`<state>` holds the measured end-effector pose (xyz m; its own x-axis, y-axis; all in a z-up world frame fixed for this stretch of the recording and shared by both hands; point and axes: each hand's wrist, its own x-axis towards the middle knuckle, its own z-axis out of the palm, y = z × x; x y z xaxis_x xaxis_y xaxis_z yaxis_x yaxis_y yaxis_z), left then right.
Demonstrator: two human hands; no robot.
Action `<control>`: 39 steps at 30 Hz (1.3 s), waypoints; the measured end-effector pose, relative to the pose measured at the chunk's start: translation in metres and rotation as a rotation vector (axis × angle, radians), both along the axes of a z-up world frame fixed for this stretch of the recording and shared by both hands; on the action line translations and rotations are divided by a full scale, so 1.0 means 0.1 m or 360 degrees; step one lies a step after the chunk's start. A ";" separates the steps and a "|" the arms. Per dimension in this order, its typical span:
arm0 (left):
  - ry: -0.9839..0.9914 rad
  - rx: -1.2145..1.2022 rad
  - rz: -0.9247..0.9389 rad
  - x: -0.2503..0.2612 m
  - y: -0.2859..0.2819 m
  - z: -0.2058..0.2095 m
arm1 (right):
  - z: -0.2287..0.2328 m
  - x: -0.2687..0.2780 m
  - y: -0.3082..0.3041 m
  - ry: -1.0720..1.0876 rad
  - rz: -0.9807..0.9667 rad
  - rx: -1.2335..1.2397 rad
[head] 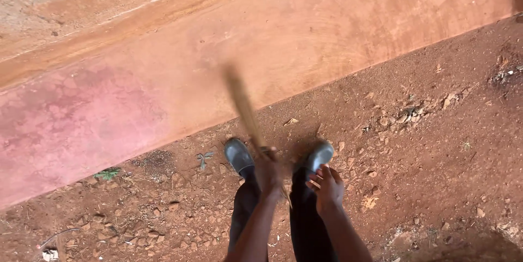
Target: The recorder uses a handheld stick broom to sweep dirt and debris off a building ledge and the ground.
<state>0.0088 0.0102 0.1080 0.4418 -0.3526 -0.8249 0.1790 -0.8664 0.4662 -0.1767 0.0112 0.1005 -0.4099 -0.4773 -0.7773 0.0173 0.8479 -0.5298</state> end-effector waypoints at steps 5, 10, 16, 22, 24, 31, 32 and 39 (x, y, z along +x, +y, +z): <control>0.0024 0.0065 -0.0022 0.00 0.24 -0.65 | 0.08 0.26 -0.03 -0.0079 -0.0038 -0.0020; 0.0237 -0.0176 -0.0902 -0.29 0.29 -0.96 | 0.07 0.19 -0.08 -0.0039 0.0007 0.0020; -0.0002 -0.0401 -0.0621 -0.24 0.05 -0.58 | -0.09 -0.49 -0.36 -0.0038 0.0136 -0.0048; -0.0243 0.0207 0.0202 -0.81 -0.09 -1.07 | 0.11 -1.12 -0.52 -0.0213 0.0083 -0.0095; -0.0325 0.0033 -0.0646 -1.50 0.04 -1.99 | 0.17 -1.27 -0.55 -0.0130 0.0092 0.0033; 0.0152 -0.0203 -0.1116 -1.79 -0.57 0.06 | 0.56 -1.68 -0.75 -0.0212 0.0252 0.0039; 0.0172 -0.0184 -0.0719 -1.73 -0.58 0.23 | 0.65 -1.73 -0.82 -0.0201 0.0242 0.0045; -0.0297 -0.0276 -0.0263 -2.50 -0.48 -3.38 | 0.74 -1.89 -1.07 -0.0188 0.0238 -0.0003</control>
<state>-0.2413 -0.0374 -0.2300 0.5051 -0.5609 -0.6560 -0.0605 -0.7812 0.6214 -0.3657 -0.0961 0.1746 -0.2401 -0.5277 -0.8148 -0.0468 0.8446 -0.5333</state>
